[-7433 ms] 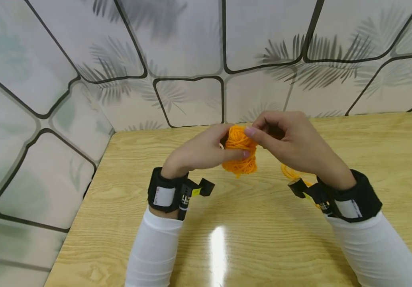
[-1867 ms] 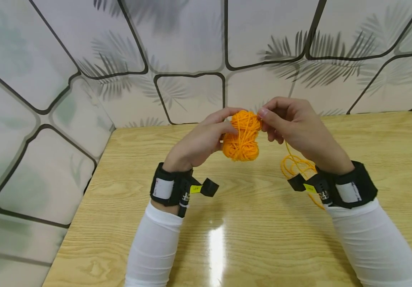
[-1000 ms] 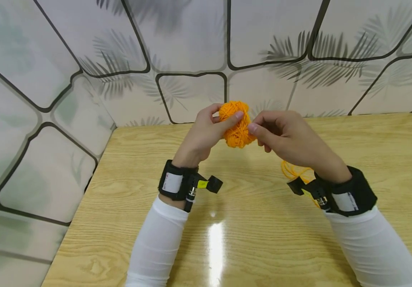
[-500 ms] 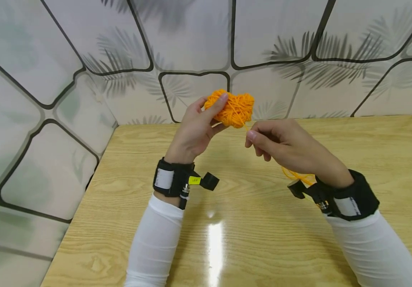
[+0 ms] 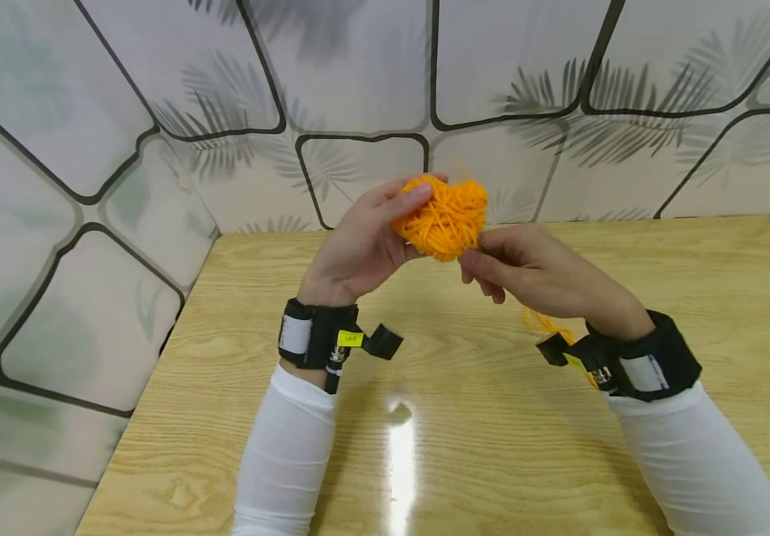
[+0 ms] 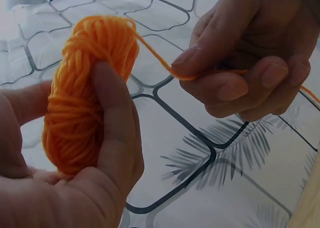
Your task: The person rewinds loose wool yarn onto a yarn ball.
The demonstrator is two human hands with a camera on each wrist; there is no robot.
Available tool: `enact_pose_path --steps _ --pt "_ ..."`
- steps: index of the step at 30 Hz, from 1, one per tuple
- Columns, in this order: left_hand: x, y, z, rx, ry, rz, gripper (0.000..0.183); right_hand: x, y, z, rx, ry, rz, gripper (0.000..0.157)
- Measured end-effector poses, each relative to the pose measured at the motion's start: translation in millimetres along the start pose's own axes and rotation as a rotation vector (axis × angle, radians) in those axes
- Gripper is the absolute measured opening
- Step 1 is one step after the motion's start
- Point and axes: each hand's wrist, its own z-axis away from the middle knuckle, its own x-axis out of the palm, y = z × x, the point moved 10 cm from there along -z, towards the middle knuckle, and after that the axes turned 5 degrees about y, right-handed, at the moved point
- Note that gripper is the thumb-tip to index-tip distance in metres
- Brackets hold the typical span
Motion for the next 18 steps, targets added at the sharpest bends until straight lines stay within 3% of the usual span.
enact_pose_path --steps 5,9,14,18 --pt "26.9 -2.3 13.3 -0.002 -0.196 -0.212 0.047 -0.2 4.4 0.1 -0.026 -0.025 -0.025 0.012" --pt "46.9 -3.5 25.8 -0.028 -0.290 -0.452 0.043 -6.3 9.9 -0.2 0.008 -0.009 0.024 0.016" --pt "60.3 -2.8 34.4 -0.071 -0.303 -0.672 0.044 -17.1 15.1 -0.8 0.061 0.042 0.085 0.021" --pt "55.3 -9.4 29.5 -0.116 -0.253 -0.787 0.053 -26.6 16.4 1.9 0.118 0.113 0.084 0.027"
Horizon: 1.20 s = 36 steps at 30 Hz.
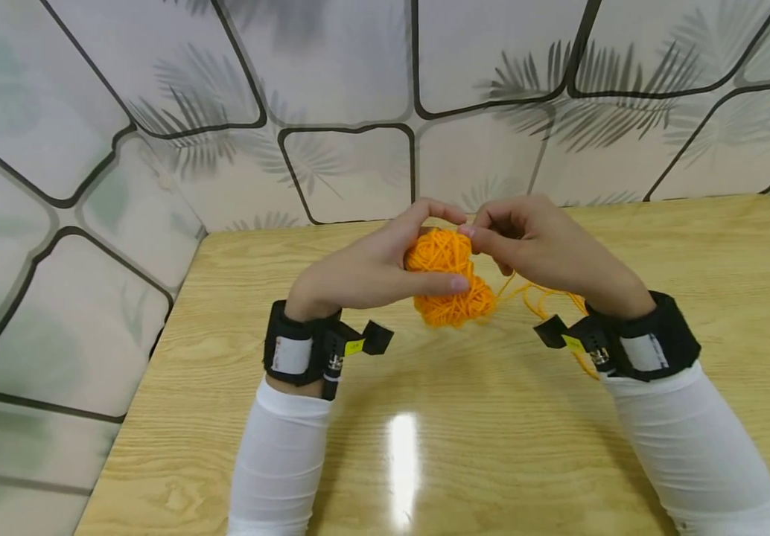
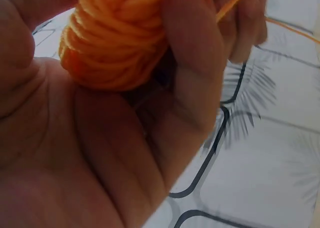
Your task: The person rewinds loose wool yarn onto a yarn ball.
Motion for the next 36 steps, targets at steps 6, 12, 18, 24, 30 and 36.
enact_pose_path --steps 6,12,18,24,30,36 --pt "-18.9 -24.1 -11.6 -0.048 0.161 -0.080 0.053 -5.6 -10.1 0.5 -0.002 0.066 0.004 0.025" --pt "-43.6 -31.4 -14.9 0.014 0.397 -0.063 0.034 -5.7 -27.6 4.6 -0.102 0.133 0.067 0.019" --pt "-64.0 -38.4 -11.8 0.022 0.586 0.172 0.030 2.7 -40.3 8.1 -0.182 0.130 0.106 0.015" --pt "-68.0 -41.8 -12.6 0.041 0.607 0.543 0.038 13.8 -43.4 8.5 -0.196 0.080 0.040 0.018" --pt "-64.0 -38.0 -15.9 0.073 0.539 0.753 0.040 25.2 -41.3 7.1 -0.173 0.006 -0.020 0.025" --pt "-63.2 -36.9 -13.3 0.054 0.486 0.771 0.032 31.4 -31.1 2.2 -0.143 -0.048 -0.050 0.026"
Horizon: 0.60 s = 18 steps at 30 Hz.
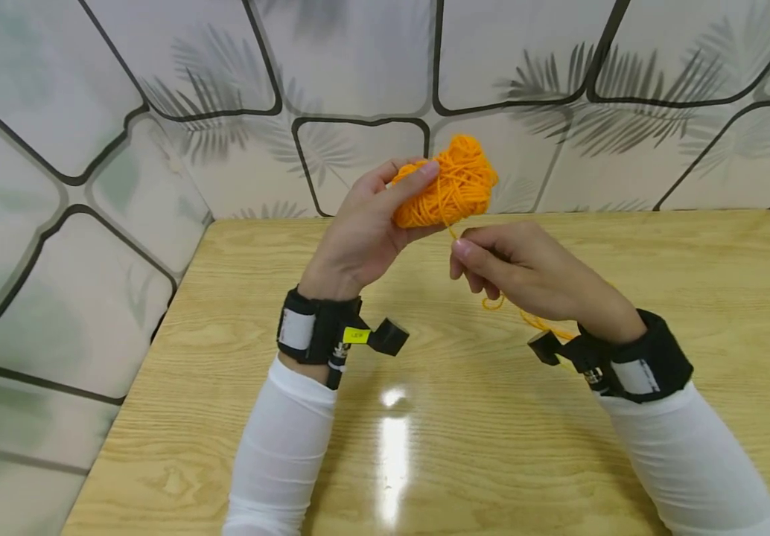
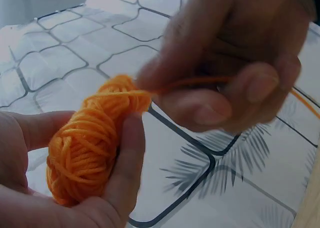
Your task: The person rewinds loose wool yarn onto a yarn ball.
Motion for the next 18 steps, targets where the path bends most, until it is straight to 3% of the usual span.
enact_pose_path --steps 3,6,12,15,18 --pt "4.4 -1.0 2.8 -0.030 -0.069 -0.061 0.028 -3.1 11.3 -0.9 0.037 -0.011 0.002 0.025" --pt "13.3 -3.6 8.0 -0.059 -0.180 -0.144 0.027 -10.0 22.8 1.0 0.075 -0.013 0.007 0.020" --pt "30.4 -11.4 20.9 -0.072 -0.396 -0.390 0.037 -26.0 32.1 0.4 0.097 0.010 0.003 0.016" --pt "34.2 -14.6 23.9 -0.049 -0.439 -0.540 0.040 -34.7 30.3 -0.4 0.091 0.045 0.014 0.020" --pt "34.2 -16.3 23.0 -0.013 -0.434 -0.693 0.041 -45.1 25.5 1.6 0.074 0.098 0.036 0.020"
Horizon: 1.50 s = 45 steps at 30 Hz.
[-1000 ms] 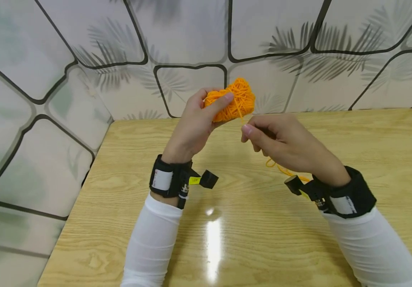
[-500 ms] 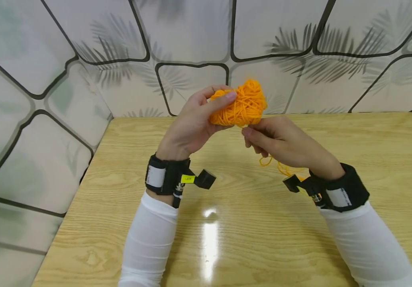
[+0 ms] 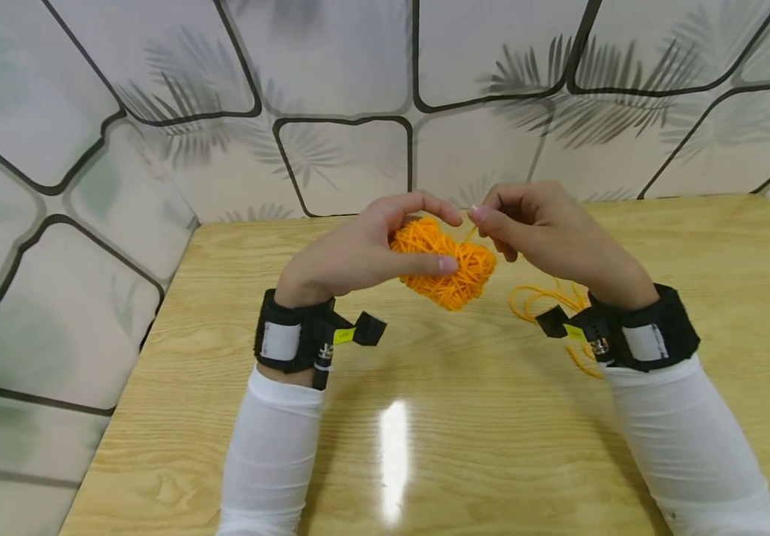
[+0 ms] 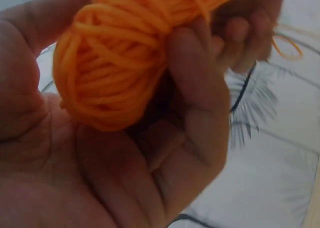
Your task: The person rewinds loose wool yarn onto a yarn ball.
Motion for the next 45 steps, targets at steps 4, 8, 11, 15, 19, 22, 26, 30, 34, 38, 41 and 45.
enact_pose_path --steps 4,8,11,15,19,22,26,30,34,38,41,45 --pt "-7.9 -2.5 -1.5 -0.015 0.084 -0.119 0.037 -8.9 -6.9 1.9 0.002 0.054 0.018 0.018" --pt "-21.9 -5.2 -1.4 -0.047 0.222 -0.128 0.030 -13.1 -11.2 4.2 0.028 0.081 0.018 0.019" --pt "-31.8 -7.7 -0.9 -0.060 0.325 -0.104 0.028 -12.7 -14.7 5.6 0.022 0.083 0.030 0.019" --pt "-42.7 -10.4 -1.2 -0.050 0.459 -0.046 0.028 -8.4 -20.1 7.3 -0.018 0.072 0.040 0.017" --pt "-52.1 -11.8 1.4 -0.029 0.565 0.045 0.027 2.5 -24.5 6.7 -0.055 0.045 0.017 0.017" --pt "-56.5 -13.5 2.4 -0.023 0.609 0.133 0.029 12.5 -24.1 6.2 -0.055 0.015 0.001 0.018" --pt "-60.8 -16.3 2.8 -0.022 0.631 0.280 0.033 25.6 -21.7 4.7 -0.046 -0.040 -0.013 0.021" --pt "-61.0 -19.2 2.0 -0.028 0.593 0.452 0.037 32.8 -18.9 3.2 -0.045 -0.074 -0.024 0.022" --pt "-53.9 -19.4 -3.0 -0.036 0.492 0.602 0.039 32.2 -13.6 3.2 -0.025 -0.080 -0.043 0.023" --pt "-40.7 -14.2 -6.8 -0.023 0.329 0.712 0.038 33.0 -9.9 3.6 0.003 -0.099 -0.093 0.025" --pt "-30.4 -9.0 -6.1 -0.011 0.205 0.762 0.039 34.8 -9.2 3.8 0.010 -0.126 -0.131 0.026" --pt "-21.0 -1.2 -1.4 0.006 0.081 0.721 0.044 31.2 -10.4 2.5 -0.017 -0.134 -0.133 0.022"
